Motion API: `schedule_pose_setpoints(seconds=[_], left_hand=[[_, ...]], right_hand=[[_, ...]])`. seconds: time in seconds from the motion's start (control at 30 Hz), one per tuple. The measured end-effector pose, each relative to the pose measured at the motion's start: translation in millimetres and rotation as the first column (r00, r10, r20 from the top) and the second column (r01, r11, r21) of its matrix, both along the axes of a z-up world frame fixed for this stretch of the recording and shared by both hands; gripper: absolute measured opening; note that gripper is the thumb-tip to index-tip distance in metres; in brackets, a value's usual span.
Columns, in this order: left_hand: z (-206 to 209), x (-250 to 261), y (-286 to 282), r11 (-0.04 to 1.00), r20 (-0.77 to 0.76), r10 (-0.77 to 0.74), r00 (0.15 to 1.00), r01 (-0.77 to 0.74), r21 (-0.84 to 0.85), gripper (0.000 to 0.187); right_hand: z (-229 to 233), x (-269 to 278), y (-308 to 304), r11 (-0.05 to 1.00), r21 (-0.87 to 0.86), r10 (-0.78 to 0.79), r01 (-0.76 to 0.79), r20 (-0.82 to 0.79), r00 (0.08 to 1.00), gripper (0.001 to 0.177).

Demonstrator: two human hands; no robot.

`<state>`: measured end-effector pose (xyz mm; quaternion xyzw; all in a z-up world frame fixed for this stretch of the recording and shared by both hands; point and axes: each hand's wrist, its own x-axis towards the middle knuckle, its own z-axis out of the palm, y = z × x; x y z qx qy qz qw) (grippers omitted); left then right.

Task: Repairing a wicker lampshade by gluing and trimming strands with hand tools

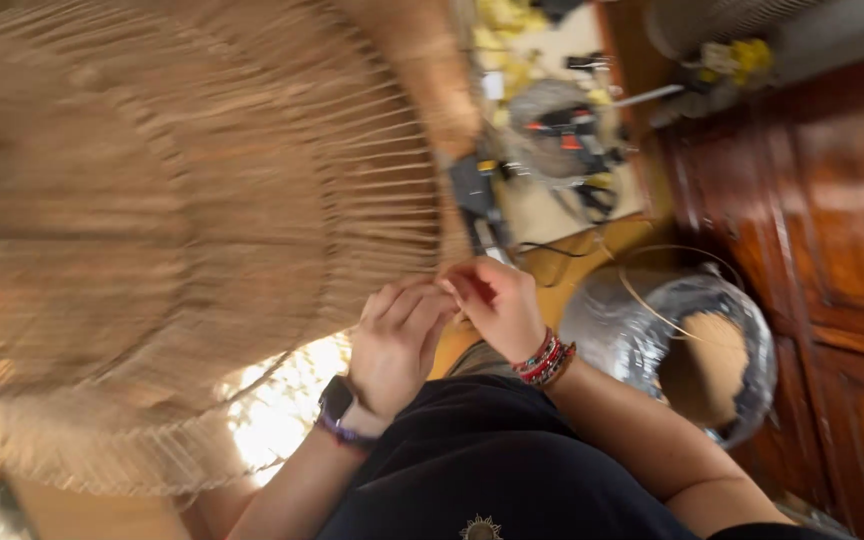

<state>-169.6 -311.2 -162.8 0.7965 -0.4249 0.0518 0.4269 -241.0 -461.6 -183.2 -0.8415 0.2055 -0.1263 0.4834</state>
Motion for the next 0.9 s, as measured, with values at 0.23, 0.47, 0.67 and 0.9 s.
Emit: schedule_pose_setpoints(seconds=[0.23,0.47,0.67,0.9], left_hand=[[-117,-36,-168,0.978,-0.453,-0.205,0.868,0.171,-0.115,0.011],[-269,-76,-287,0.885,-0.374,-0.073,0.925,0.233,0.404,0.022],[-269,-72,-285,0.813,-0.251,-0.117,0.961,0.238,0.531,0.045],[-271,-68,-283,0.735,-0.254,-0.179,0.951,0.301,0.608,0.053]], right_hand=[[-138,-98,-193,0.852,-0.522,-0.146,0.051,-0.144,0.979,0.007],[-241,-108,-286,0.575,-0.800,-0.187,-0.172,-0.333,0.924,0.039],[-266,-100,-300,0.392,-0.883,-0.125,-0.259,-0.330,0.935,0.034],[-216,-74,-317,0.897,-0.296,0.005,-0.330,-0.738,0.674,0.035]])
